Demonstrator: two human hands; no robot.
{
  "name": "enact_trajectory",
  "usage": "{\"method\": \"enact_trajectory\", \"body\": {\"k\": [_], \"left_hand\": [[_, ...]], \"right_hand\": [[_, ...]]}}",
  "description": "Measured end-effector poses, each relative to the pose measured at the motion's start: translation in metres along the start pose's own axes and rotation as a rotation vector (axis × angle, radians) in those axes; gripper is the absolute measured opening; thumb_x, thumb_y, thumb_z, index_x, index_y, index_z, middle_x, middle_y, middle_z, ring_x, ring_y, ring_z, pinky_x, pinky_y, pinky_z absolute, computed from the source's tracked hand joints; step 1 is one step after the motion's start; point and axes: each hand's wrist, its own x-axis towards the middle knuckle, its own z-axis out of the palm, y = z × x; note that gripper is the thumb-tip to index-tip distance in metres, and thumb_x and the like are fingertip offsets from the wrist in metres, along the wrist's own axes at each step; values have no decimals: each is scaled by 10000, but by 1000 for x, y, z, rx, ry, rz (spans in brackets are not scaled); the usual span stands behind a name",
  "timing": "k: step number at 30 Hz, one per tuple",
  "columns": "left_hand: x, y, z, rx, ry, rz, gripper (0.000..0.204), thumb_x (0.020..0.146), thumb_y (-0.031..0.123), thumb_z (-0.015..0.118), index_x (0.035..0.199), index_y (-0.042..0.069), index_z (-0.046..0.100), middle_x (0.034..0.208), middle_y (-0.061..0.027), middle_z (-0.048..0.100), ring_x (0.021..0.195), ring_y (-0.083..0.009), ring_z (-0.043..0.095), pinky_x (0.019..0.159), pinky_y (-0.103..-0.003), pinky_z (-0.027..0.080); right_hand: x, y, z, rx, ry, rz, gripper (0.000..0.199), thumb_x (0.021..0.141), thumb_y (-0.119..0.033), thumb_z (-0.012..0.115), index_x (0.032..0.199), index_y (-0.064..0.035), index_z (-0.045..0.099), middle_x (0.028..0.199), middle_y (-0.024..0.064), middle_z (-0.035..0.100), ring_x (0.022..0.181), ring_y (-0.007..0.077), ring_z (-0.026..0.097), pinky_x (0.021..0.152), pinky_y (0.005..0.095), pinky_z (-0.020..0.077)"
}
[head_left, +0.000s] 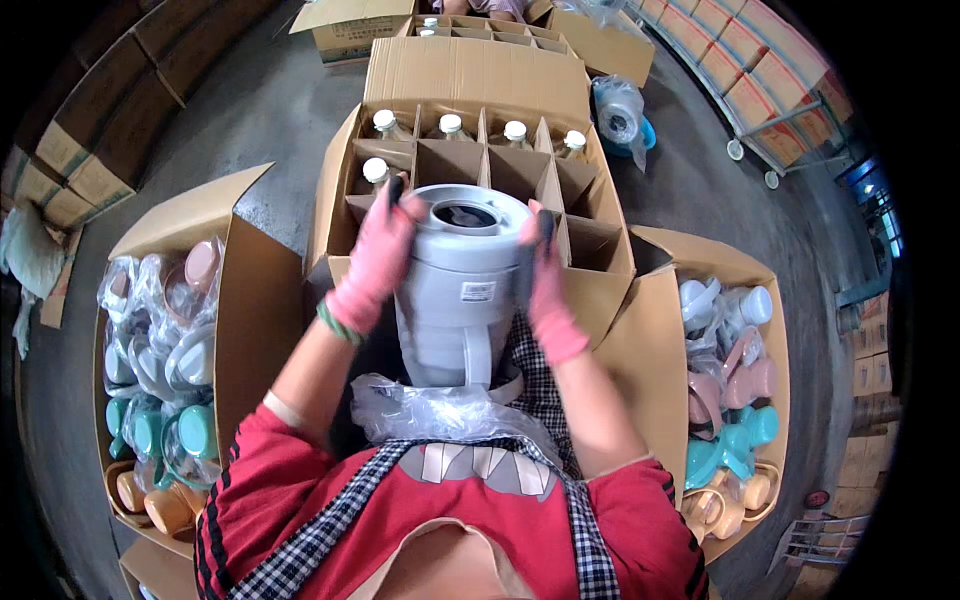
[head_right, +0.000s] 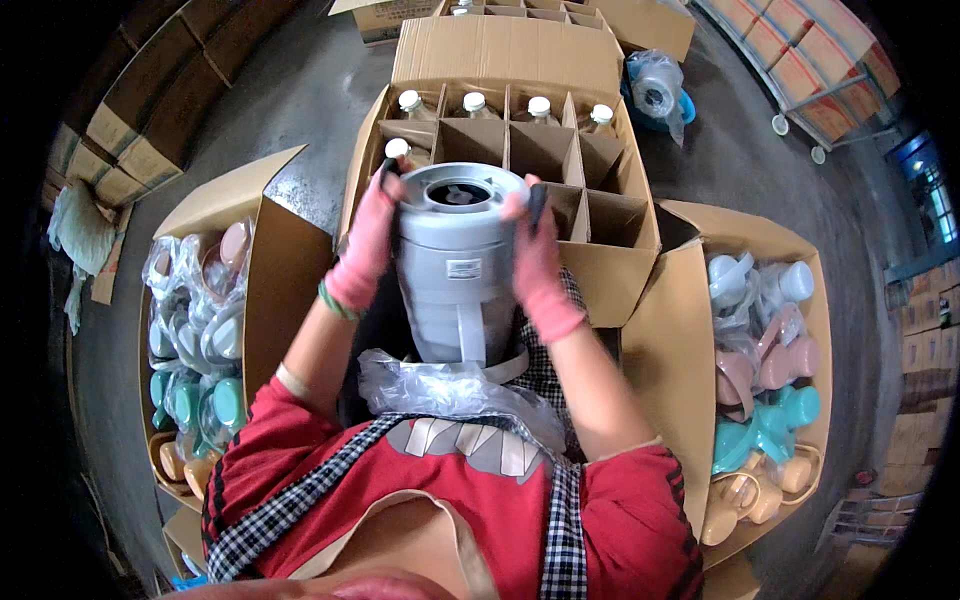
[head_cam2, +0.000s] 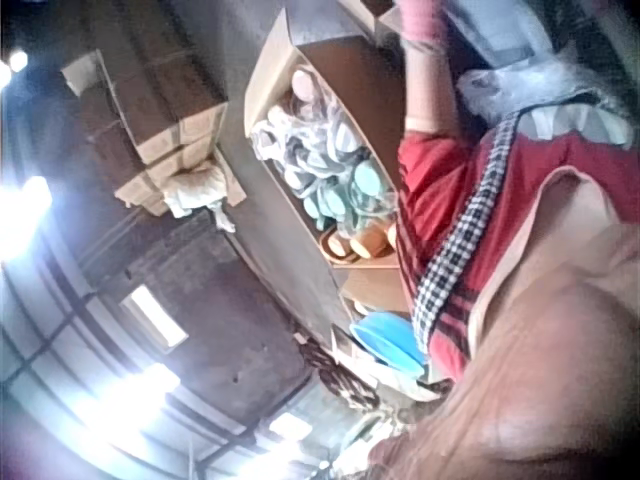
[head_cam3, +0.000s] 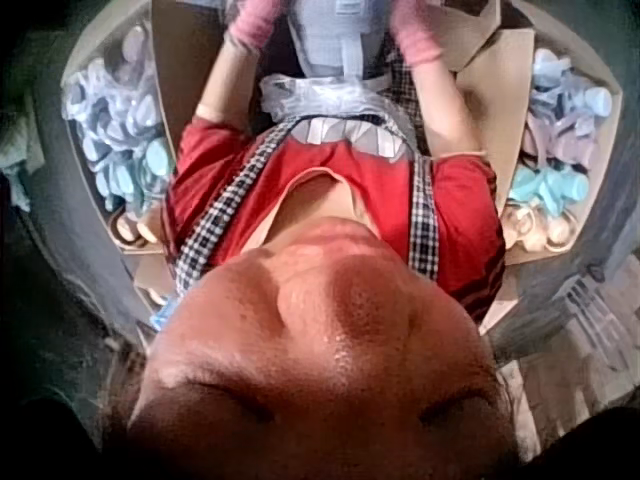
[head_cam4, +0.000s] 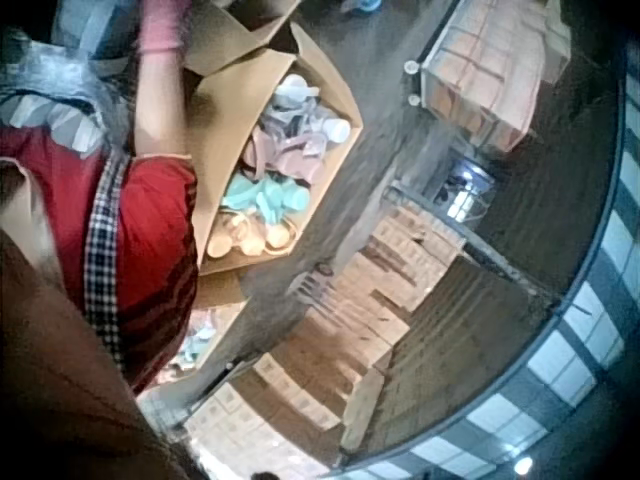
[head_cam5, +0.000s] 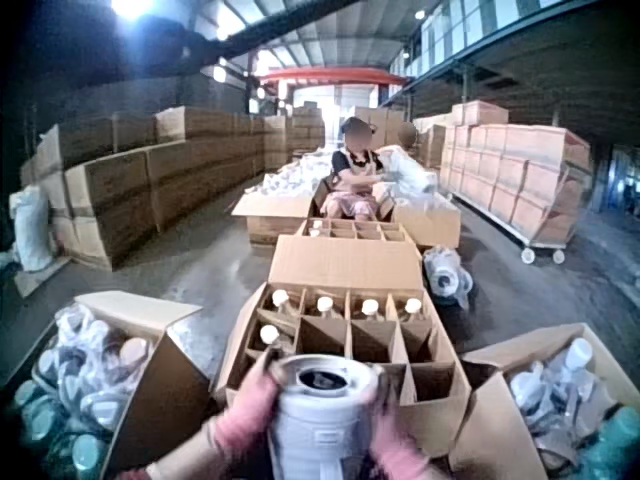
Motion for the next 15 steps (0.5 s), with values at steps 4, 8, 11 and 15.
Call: {"method": "enact_trajectory", "body": {"k": [4, 8, 11, 15], "left_hand": [[-46, 52, 25, 618, -228, 621, 561, 715, 387, 581, 1122, 19, 460, 1145, -198, 438, 1120, -388, 359, 951, -450, 276], [8, -17, -15, -388, 4, -170, 331, 825, 189, 477, 1097, 0, 489, 986, -121, 533, 927, -251, 498, 854, -309, 368], [-33, 33, 34, 574, -68, 620, 355, 843, 199, 453, 1139, 4, 472, 1036, -78, 520, 968, -199, 491, 856, -317, 376], [-4, 5, -1, -196, -32, 37, 546, 858, 416, 397, 1216, 4, 406, 1188, -113, 465, 1102, -223, 438, 946, -350, 320]], "right_hand": [[44, 21, -43, 176, -111, 267, 575, 873, -485, 405, 1235, -39, 385, 1023, 59, 489, 923, 136, 436, 878, 277, 346], [-4, -6, 21, -128, 109, -296, 606, 835, -504, 462, 1206, -28, 416, 1062, 128, 516, 938, 161, 454, 862, 299, 363], [38, 8, -32, 19, 45, 215, 480, 852, -457, 448, 1080, -41, 513, 922, 124, 567, 850, 173, 488, 784, 317, 398], [6, -7, 19, -190, 135, -260, 420, 862, -425, 425, 977, -32, 515, 882, 161, 553, 836, 225, 513, 766, 327, 406]]}}
